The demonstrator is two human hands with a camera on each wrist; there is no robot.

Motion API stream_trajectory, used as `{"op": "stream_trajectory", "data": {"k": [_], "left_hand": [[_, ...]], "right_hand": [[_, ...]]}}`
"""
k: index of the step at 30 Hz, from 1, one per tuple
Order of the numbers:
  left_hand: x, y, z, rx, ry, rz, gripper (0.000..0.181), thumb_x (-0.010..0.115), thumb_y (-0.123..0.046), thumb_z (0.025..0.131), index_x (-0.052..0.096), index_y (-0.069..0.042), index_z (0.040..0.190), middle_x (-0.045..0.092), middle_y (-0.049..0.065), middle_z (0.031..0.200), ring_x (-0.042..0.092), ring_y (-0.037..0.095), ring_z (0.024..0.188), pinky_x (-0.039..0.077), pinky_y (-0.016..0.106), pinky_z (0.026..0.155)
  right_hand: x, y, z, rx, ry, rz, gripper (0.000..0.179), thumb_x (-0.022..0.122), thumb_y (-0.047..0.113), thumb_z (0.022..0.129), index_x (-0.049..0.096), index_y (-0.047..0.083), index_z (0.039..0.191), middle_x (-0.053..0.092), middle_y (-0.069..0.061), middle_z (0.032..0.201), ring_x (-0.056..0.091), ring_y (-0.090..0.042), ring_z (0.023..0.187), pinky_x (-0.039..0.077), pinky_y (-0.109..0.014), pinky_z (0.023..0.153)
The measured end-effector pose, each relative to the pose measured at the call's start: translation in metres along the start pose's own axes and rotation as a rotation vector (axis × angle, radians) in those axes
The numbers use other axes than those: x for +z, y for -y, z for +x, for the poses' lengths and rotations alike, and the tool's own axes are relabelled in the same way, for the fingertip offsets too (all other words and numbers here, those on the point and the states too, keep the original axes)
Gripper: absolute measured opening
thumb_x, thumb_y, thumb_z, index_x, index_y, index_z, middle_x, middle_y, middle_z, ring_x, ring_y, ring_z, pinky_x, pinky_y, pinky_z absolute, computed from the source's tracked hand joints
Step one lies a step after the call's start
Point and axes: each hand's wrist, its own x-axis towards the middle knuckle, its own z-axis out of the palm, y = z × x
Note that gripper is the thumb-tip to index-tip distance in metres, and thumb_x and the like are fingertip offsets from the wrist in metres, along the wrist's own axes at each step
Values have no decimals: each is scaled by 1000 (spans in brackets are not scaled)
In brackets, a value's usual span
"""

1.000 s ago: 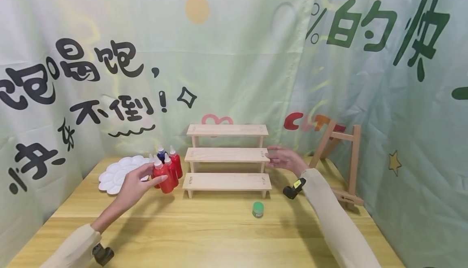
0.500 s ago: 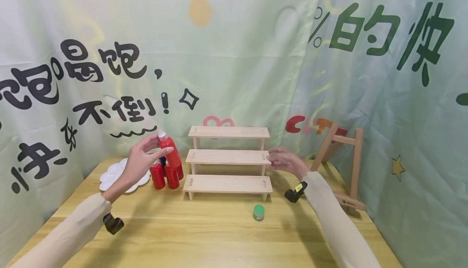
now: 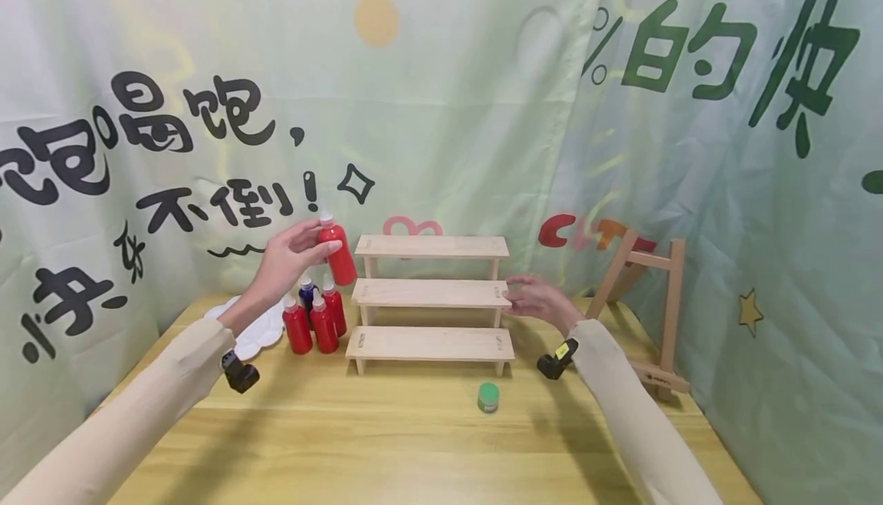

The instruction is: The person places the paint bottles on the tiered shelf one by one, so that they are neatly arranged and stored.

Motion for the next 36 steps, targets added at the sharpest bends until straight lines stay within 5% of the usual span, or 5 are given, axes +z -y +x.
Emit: {"op": "stream_trajectory", "data": {"k": [14,21,36], "left_hand": [[20,-14,37,-54,50,-103,58,76,-20,98,54,-11,151,64,18,141,65,28,123,63,38,89],[35,-13,50,-24,86,-24,60,77,-20,97,53,-12,151,64,18,139,65,32,122,62,45,93],[105,-17,75,44,58,-53,49,79,-17,95,62,-14,141,69,14,127,65,30,110,60,48,97]], "right_hand": [[2,-2,-1,-4,-24,-44,48,52,-1,106,32,-12,149,62,1,88,63,-8,76,60,-25,81],[4,-2,0,0,-22,-35,51,51,0,107,28,-12,151,60,-1,89,62,-9,77,60,-24,81],[1,5,1,32,-13,-34,55,49,-3,106,22,-12,153,52,-4,94,58,-8,78,61,-28,90]]}}
